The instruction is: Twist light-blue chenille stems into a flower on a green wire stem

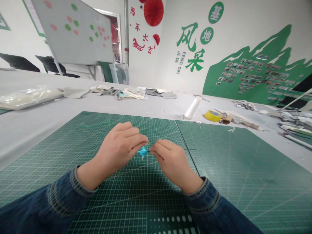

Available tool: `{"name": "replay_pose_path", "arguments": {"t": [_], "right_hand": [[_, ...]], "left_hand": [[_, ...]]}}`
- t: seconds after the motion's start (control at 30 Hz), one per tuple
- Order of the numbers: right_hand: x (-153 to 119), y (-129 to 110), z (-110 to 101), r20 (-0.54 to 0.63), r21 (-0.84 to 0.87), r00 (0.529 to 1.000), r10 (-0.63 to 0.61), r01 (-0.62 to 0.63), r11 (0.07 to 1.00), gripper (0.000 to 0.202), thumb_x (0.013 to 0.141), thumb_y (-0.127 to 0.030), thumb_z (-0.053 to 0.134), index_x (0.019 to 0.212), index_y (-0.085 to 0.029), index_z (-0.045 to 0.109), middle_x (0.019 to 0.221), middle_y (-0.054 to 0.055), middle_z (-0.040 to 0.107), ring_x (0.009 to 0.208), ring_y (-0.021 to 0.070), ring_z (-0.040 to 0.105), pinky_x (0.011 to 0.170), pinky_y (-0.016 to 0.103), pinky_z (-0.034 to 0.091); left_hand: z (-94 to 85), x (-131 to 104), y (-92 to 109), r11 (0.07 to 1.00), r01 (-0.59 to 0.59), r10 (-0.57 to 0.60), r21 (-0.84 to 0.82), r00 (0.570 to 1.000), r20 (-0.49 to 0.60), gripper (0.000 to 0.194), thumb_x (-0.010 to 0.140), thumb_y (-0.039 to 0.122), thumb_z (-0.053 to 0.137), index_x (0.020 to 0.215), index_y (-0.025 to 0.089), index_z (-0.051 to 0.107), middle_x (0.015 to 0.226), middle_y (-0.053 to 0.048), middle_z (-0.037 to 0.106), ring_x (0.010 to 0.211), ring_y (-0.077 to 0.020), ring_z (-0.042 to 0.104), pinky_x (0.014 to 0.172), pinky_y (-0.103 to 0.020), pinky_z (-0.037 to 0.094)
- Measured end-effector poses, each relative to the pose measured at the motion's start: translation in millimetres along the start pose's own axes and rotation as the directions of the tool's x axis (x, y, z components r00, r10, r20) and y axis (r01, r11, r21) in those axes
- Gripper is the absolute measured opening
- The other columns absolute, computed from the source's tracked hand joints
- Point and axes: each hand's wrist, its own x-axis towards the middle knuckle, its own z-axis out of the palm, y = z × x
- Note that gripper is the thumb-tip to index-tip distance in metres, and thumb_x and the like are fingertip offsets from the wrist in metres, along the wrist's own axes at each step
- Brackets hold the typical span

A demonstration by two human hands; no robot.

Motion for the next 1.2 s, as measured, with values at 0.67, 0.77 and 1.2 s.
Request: {"name": "replay_pose_path", "arguments": {"t": [0.67, 0.77, 1.2], "right_hand": [[10, 0, -4, 0.119, 0.957, 0.83, 0.544, -0.242, 0.159, 0.008, 0.079, -0.023, 0.072, 0.077, -0.019, 0.065, 0.063, -0.004, 0.056, 0.05, 0.0078, 0.036, 0.048, 0.024, 0.025], [11, 1, -3, 0.143, 0.961, 0.794, 0.59, -0.254, 0.108, 0.013, 0.077, -0.026, 0.073, 0.077, -0.018, 0.063, 0.064, -0.004, 0.056, 0.049, 0.0069, 0.035, 0.046, 0.024, 0.022], [3, 2, 4, -0.173, 0.205, 0.946, 0.276, -0.239, 0.949, 0.016, 0.094, -0.013, 0.054, 0.087, -0.022, 0.065, 0.086, 0.003, 0.066, 0.079, 0.0178, 0.059, 0.073, 0.031, 0.044]], "left_hand": [[36.3, -7, 2, 0.239, 0.606, -0.435, -0.759, 0.765, 0.474, 0.01, 0.08, 0.027, 0.072, 0.074, 0.02, 0.068, 0.075, 0.0, 0.069, 0.073, -0.0159, 0.061, 0.07, -0.03, 0.047], [33.8, -8, 10, 0.652, 0.421, -0.328, -0.631, 0.906, 0.266, 0.01, 0.088, 0.024, 0.064, 0.082, 0.02, 0.071, 0.076, -0.001, 0.069, 0.071, -0.016, 0.059, 0.066, -0.03, 0.045], [6.1, -9, 17, 0.954, -0.229, 0.234, 0.192, 0.972, -0.004, 0.018, 0.097, 0.013, 0.047, 0.101, 0.016, 0.064, 0.073, -0.001, 0.061, 0.066, -0.0178, 0.045, 0.06, -0.035, 0.033]]}}
